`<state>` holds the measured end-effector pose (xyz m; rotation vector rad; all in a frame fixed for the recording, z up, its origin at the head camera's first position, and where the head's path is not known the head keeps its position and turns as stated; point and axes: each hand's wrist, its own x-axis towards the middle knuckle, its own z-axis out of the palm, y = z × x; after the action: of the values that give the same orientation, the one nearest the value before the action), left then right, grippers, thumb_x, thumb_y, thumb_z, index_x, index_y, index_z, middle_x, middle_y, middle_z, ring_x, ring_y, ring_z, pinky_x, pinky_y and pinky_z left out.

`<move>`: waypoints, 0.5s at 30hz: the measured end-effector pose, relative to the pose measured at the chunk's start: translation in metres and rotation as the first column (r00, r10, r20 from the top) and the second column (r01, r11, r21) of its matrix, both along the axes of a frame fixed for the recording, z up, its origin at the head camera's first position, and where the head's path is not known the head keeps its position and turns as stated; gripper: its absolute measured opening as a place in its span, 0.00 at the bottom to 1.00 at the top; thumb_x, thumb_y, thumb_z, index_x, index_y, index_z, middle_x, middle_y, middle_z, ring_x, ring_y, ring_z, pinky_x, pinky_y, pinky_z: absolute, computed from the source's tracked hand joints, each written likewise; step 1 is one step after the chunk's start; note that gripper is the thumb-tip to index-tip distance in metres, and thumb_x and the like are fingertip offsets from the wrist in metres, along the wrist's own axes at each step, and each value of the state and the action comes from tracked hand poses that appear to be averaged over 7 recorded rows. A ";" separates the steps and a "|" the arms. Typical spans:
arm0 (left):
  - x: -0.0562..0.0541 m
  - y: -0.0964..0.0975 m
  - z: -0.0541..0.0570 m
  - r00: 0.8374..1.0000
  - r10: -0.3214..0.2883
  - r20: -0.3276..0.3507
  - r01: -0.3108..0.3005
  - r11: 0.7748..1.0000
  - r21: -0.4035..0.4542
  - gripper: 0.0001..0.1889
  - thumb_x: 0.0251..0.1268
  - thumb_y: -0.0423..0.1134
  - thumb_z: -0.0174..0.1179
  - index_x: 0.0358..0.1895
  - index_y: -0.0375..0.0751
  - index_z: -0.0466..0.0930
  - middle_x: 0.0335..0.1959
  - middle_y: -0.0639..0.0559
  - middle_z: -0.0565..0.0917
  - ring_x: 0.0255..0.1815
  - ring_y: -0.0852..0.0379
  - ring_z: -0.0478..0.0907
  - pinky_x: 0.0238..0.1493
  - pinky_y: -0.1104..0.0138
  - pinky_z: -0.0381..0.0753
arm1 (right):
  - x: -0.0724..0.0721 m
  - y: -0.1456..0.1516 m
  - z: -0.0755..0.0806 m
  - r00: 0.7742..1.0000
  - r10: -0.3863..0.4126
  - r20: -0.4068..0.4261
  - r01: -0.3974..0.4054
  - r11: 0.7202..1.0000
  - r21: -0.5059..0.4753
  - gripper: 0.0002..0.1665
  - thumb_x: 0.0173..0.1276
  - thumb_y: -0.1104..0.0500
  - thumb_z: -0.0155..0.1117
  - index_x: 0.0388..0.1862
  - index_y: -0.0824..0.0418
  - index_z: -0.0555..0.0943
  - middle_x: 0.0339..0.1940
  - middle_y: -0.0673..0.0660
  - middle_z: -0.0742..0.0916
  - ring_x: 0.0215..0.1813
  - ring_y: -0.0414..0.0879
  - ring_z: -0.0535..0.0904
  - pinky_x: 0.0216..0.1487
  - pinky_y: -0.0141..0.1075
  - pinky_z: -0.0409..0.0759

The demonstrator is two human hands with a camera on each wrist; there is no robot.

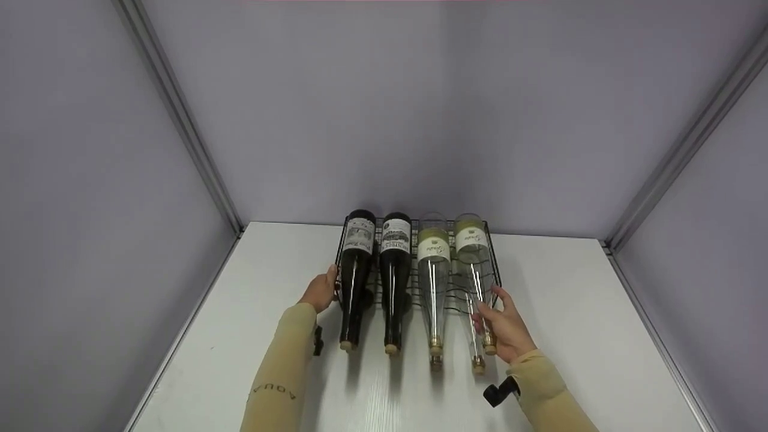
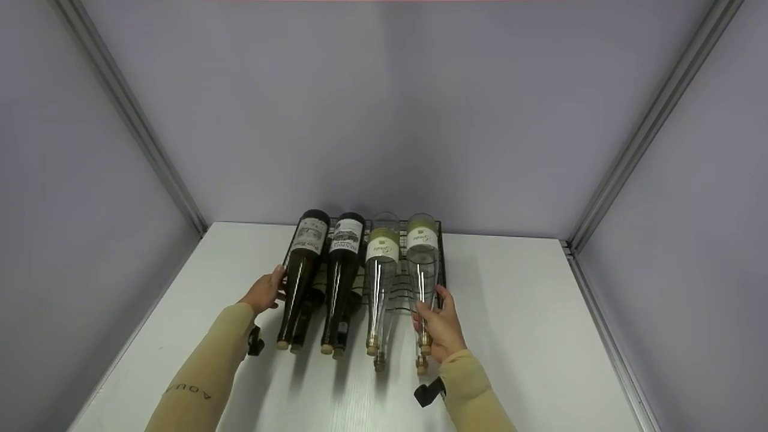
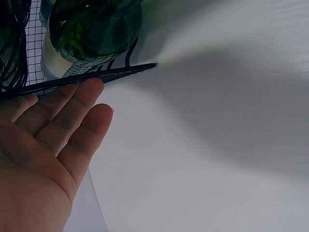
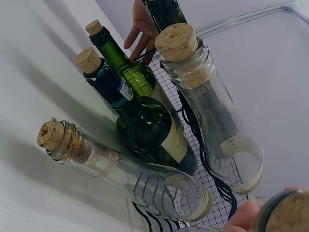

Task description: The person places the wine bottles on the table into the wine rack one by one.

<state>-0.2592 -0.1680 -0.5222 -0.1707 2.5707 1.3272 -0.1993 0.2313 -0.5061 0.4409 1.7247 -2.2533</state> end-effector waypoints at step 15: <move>0.008 -0.003 -0.003 1.000 0.014 0.010 -0.014 1.000 0.003 0.38 0.77 0.61 0.24 0.62 0.30 0.71 0.49 0.38 0.81 0.47 0.43 0.81 0.50 0.51 0.77 | 0.001 0.001 -0.003 0.999 0.044 0.016 -0.044 0.999 -0.018 0.42 0.71 0.54 0.60 0.75 0.39 0.49 0.39 0.60 0.80 0.29 0.46 0.78 0.27 0.37 0.76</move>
<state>-0.2508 -0.1713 -0.5255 -0.1947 2.5642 1.3315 -0.1979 0.2327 -0.5088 0.4130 1.6882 -2.2264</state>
